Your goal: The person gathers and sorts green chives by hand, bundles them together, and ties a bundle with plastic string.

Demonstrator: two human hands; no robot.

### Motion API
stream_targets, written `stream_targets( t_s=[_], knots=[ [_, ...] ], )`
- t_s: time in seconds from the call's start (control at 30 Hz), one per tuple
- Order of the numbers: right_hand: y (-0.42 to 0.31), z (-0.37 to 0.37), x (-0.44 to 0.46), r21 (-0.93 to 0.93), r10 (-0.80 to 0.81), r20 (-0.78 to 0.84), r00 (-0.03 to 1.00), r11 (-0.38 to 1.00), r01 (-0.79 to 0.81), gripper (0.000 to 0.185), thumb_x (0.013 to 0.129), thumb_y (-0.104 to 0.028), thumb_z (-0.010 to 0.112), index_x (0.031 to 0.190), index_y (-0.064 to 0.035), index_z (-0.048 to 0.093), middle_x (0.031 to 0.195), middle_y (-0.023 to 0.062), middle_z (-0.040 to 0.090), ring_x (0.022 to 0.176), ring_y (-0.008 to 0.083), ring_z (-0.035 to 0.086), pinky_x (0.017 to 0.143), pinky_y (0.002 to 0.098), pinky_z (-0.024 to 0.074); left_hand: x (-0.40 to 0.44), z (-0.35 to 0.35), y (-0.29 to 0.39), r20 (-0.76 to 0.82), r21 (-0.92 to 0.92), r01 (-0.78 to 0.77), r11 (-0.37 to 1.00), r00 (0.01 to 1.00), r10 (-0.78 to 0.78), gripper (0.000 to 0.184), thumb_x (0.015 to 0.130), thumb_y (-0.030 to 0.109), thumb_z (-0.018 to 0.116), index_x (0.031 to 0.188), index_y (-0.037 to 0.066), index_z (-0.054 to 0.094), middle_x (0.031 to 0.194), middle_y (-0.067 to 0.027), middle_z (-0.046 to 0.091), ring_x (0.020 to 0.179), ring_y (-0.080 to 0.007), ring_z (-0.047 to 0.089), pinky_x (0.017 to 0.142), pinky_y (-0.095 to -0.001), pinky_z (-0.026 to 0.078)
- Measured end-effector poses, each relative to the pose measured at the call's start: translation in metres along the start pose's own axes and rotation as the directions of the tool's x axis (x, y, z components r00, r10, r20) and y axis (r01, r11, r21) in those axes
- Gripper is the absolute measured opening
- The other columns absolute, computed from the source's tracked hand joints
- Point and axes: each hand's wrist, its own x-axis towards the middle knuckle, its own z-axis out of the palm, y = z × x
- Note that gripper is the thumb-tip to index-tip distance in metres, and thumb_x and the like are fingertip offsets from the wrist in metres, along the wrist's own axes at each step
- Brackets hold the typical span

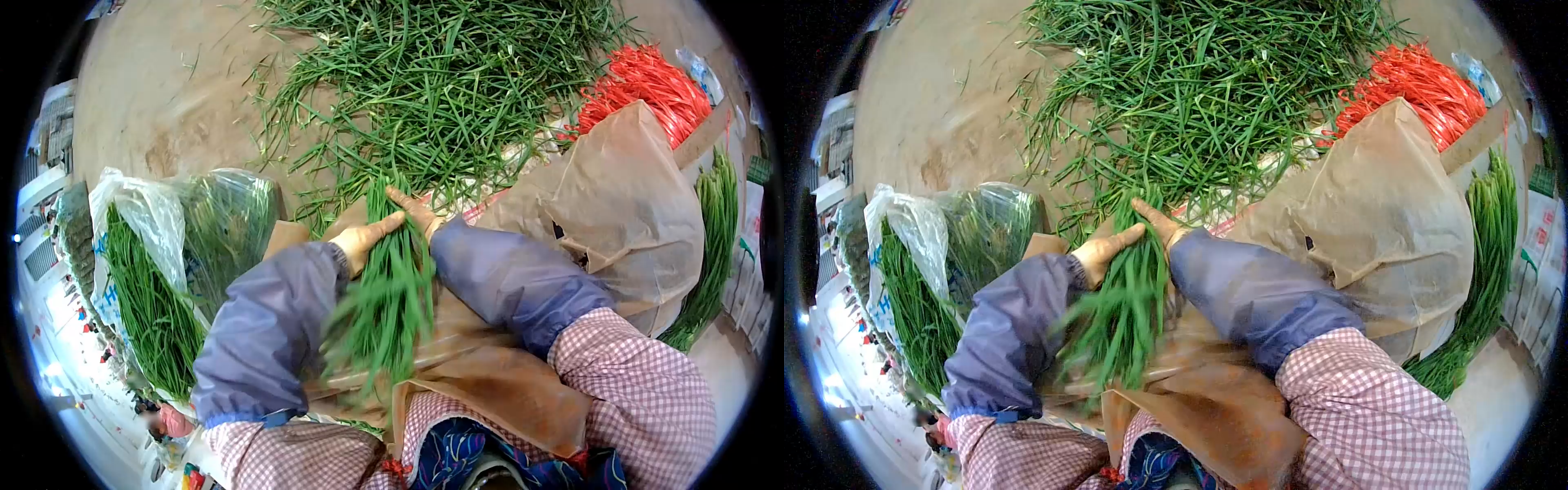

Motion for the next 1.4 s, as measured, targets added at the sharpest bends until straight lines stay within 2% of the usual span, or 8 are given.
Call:
stream_targets(
  t_s=[0.33,0.43,0.63,0.9,1.0,1.23,1.3,1.4],
  knots=[
    [-0.017,0.052,0.01,0.13,-0.531,0.095,0.842,0.845,0.519,0.04,0.082,-0.013,0.076,0.116,-0.0018,0.058,0.101,0.0105,0.068,0.082,0.0229,0.066,0.073,0.0367,0.0568,-0.062,0.039,-0.011,0.015,0.545,-0.534,0.646,0.777,0.63,0.044,0.09,0.024,0.067,0.126,0.005,0.05,0.107,-0.0072,0.064,0.094,-0.0181,0.064,0.079,-0.034,0.053],
    [-0.022,0.101,-0.053,0.154,-0.708,0.167,0.686,0.706,0.691,0.044,0.08,-0.008,0.077,0.117,0.0,0.054,0.1,0.0123,0.067,0.083,0.0228,0.067,0.07,0.0365,0.0575,-0.113,0.091,-0.028,-0.056,0.254,-0.626,0.737,0.751,0.658,0.051,0.085,0.007,0.069,0.13,0.005,0.047,0.112,-0.0098,0.062,0.097,-0.0221,0.064,0.084,-0.0378,0.055],
    [0.028,0.145,-0.148,0.241,-0.662,0.355,0.66,0.747,0.619,0.044,0.083,-0.007,0.074,0.122,-0.0094,0.053,0.099,0.0065,0.066,0.084,0.021,0.065,0.071,0.0371,0.0581,-0.149,0.084,-0.098,-0.105,0.295,-0.809,0.508,0.501,0.859,0.048,0.077,-0.004,0.069,0.121,0.002,0.052,0.104,-0.0073,0.063,0.089,-0.0208,0.065,0.078,-0.034,0.055],
    [-0.002,0.141,-0.143,0.137,-0.547,0.613,0.57,0.784,0.605,0.027,0.096,-0.029,0.058,0.109,-0.0059,0.061,0.09,0.0043,0.067,0.077,0.0156,0.066,0.068,0.0311,0.0569,-0.239,0.04,-0.184,-0.169,0.409,-0.629,0.661,0.659,0.733,0.029,0.073,-0.004,0.064,0.101,-0.001,0.058,0.079,-0.0083,0.063,0.053,-0.0141,0.052,0.051,-0.0274,0.046],
    [-0.02,0.127,-0.111,-0.13,-0.669,0.551,0.499,0.522,0.843,0.023,0.1,-0.025,0.051,0.094,-0.0067,0.063,0.069,0.0008,0.059,0.057,0.0116,0.055,0.05,0.0251,0.0448,-0.241,0.027,-0.217,-0.241,0.3,-0.622,0.724,0.685,0.688,0.027,0.072,-0.005,0.064,0.098,-0.001,0.058,0.079,-0.0077,0.062,0.052,-0.0131,0.051,0.05,-0.0267,0.044],
    [-0.015,0.128,-0.188,-0.362,-0.589,0.777,0.221,-0.132,0.923,0.014,0.091,-0.026,0.065,0.094,-0.0129,0.069,0.084,0.0065,0.066,0.084,0.0225,0.064,0.081,0.0353,0.051,-0.224,0.0,-0.255,-0.215,0.267,-0.655,0.707,0.674,0.706,0.024,0.073,-0.002,0.068,0.095,0.0,0.059,0.081,-0.0057,0.063,0.052,-0.0119,0.052,0.049,-0.0259,0.044],
    [0.01,0.125,-0.198,0.006,-0.059,0.991,-0.12,-0.875,0.485,0.028,0.087,-0.034,0.068,0.104,-0.0116,0.067,0.087,0.0043,0.063,0.095,0.0209,0.062,0.088,0.036,0.0479,-0.219,-0.005,-0.258,-0.219,0.344,-0.632,0.694,0.665,0.714,0.033,0.074,-0.001,0.068,0.104,0.002,0.056,0.082,-0.0052,0.063,0.052,-0.0116,0.052,0.048,-0.0256,0.044],
    [0.044,0.131,-0.195,0.038,0.043,0.999,0.017,-0.975,0.221,0.033,0.08,-0.029,0.07,0.108,-0.0132,0.063,0.088,0.007,0.063,0.095,0.0263,0.061,0.092,0.0418,0.0447,-0.216,0.002,-0.259,-0.24,0.389,-0.632,0.67,0.633,0.736,0.05,0.075,-0.002,0.069,0.121,0.003,0.048,0.083,-0.0046,0.062,0.056,-0.0114,0.053,0.049,-0.025,0.044]
  ],
)
